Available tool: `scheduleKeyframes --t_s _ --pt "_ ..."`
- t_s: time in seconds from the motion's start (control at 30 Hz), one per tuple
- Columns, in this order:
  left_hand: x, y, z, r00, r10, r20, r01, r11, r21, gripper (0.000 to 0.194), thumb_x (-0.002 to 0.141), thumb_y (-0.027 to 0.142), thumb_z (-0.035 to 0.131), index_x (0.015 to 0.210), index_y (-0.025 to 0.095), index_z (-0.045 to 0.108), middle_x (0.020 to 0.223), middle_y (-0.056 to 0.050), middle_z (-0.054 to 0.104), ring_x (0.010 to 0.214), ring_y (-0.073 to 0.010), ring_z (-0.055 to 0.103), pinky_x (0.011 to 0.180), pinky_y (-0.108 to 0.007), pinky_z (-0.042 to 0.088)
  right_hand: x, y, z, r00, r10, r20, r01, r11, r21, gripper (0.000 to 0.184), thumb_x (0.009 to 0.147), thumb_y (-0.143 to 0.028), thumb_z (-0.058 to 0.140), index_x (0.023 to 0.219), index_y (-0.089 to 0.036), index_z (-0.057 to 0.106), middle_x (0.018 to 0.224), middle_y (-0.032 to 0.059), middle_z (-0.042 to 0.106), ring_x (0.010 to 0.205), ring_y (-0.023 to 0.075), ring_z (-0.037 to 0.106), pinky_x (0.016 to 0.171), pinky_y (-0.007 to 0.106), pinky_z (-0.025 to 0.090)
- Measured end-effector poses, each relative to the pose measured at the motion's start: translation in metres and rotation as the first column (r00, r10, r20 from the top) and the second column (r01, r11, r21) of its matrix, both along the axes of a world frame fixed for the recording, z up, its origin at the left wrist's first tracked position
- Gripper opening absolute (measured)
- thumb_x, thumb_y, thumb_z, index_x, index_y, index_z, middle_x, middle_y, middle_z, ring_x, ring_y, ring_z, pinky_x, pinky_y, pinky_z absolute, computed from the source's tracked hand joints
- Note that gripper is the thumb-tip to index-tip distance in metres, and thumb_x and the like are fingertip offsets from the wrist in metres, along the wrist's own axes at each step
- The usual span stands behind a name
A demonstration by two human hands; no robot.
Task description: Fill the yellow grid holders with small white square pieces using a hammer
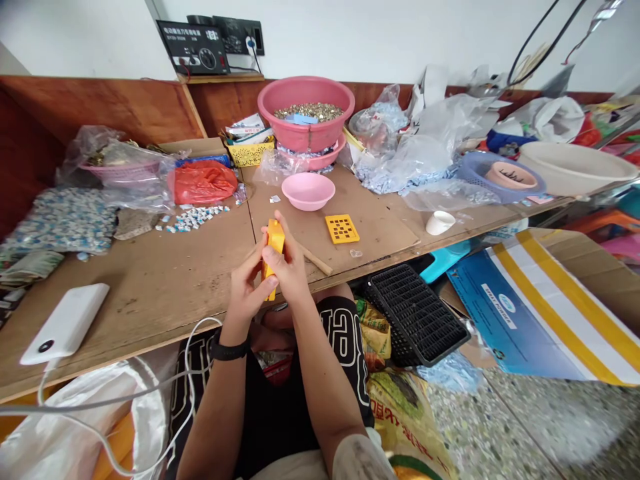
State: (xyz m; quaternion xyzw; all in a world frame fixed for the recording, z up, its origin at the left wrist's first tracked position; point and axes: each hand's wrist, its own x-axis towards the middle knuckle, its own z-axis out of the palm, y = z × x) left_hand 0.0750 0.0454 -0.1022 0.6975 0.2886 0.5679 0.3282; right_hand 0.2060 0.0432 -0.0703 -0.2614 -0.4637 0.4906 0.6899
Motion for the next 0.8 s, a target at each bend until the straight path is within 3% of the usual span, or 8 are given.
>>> scheduleKeyframes --t_s 0.1,0.17,0.23,0.33,0.4,0.5,0.67,0.8 --pt "0.008 0.002 0.004 0.998 -0.038 0.058 0.038 0.999 0.004 0.089 0.103 0.072 0.081 0.177 0.028 0.057 0.184 -0.017 0.05 0.172 -0.04 0.047 0.141 -0.057 0.042 -0.003 0.002 0.001 0.997 0.014 -0.078 -0.017 0.999 -0.042 0.09 0.099 -0.084 0.074 0.174 -0.038 0.061 0.159 0.0099 0.074 0.153 0.034 0.065 0.129 0.053 0.054" --pt "0.009 0.004 0.005 0.99 -0.019 0.142 0.029 0.997 -0.07 0.08 0.108 0.071 0.073 0.175 0.029 0.058 0.181 -0.017 0.054 0.164 -0.0358 0.057 0.134 -0.051 0.052 -0.001 0.003 0.0 0.997 0.016 -0.075 -0.021 0.997 -0.07 0.093 0.1 -0.095 0.06 0.17 -0.034 0.065 0.154 0.0123 0.077 0.145 0.0354 0.072 0.12 0.053 0.061" --pt "0.006 0.006 0.006 0.979 0.051 0.195 -0.016 0.984 -0.179 0.067 0.111 0.068 0.071 0.163 0.026 0.068 0.163 -0.017 0.071 0.145 -0.0316 0.072 0.118 -0.044 0.064 0.004 0.005 -0.002 1.0 -0.012 -0.025 0.01 0.994 -0.107 0.094 0.101 -0.099 0.051 0.157 -0.027 0.075 0.137 0.0155 0.084 0.131 0.0372 0.08 0.108 0.053 0.067" --pt "-0.005 0.005 0.008 0.948 0.223 0.226 -0.172 0.959 -0.224 0.054 0.111 0.066 0.072 0.139 0.021 0.08 0.132 -0.014 0.083 0.115 -0.0268 0.081 0.096 -0.036 0.068 0.012 0.006 -0.003 0.991 -0.099 0.092 0.111 0.985 -0.135 0.077 0.102 -0.091 0.064 0.13 -0.023 0.086 0.116 0.0139 0.088 0.122 0.0361 0.083 0.102 0.05 0.07" --pt "-0.012 0.002 0.013 0.913 0.349 0.214 -0.326 0.936 -0.133 0.05 0.11 0.065 0.073 0.131 0.02 0.082 0.124 -0.012 0.084 0.109 -0.0257 0.08 0.093 -0.035 0.066 0.014 0.006 -0.002 0.987 -0.113 0.11 0.124 0.987 -0.098 0.062 0.099 -0.081 0.078 0.125 -0.025 0.086 0.121 0.0115 0.087 0.128 0.0338 0.081 0.109 0.048 0.068" --pt "-0.016 -0.01 0.024 0.88 0.46 0.117 -0.469 0.881 0.063 0.04 0.11 0.057 0.074 0.124 0.021 0.083 0.115 -0.009 0.082 0.104 -0.0246 0.077 0.09 -0.035 0.062 0.006 0.006 -0.001 0.996 -0.085 0.023 0.086 0.995 -0.048 0.062 0.096 -0.078 0.085 0.132 -0.028 0.084 0.133 0.0118 0.085 0.134 0.0322 0.079 0.113 0.047 0.067" --pt "-0.01 -0.028 0.041 0.853 0.518 0.071 -0.516 0.815 0.264 0.021 0.111 0.039 0.076 0.122 0.024 0.085 0.106 -0.006 0.082 0.093 -0.0232 0.073 0.085 -0.036 0.057 -0.02 0.007 -0.005 0.988 -0.104 -0.118 0.096 0.993 -0.071 0.077 0.096 -0.092 0.074 0.142 -0.03 0.076 0.133 0.013 0.085 0.128 0.0326 0.08 0.107 0.051 0.069" --pt "-0.017 -0.029 0.048 0.831 0.556 0.019 -0.531 0.781 0.329 0.022 0.111 0.038 0.075 0.122 0.024 0.087 0.101 -0.007 0.083 0.087 -0.0246 0.07 0.087 -0.04 0.055 -0.02 0.0 0.004 0.96 -0.265 -0.096 0.263 0.964 -0.028 0.078 0.098 -0.076 0.082 0.161 -0.033 0.065 0.16 0.0143 0.072 0.145 0.033 0.07 0.127 0.056 0.057"
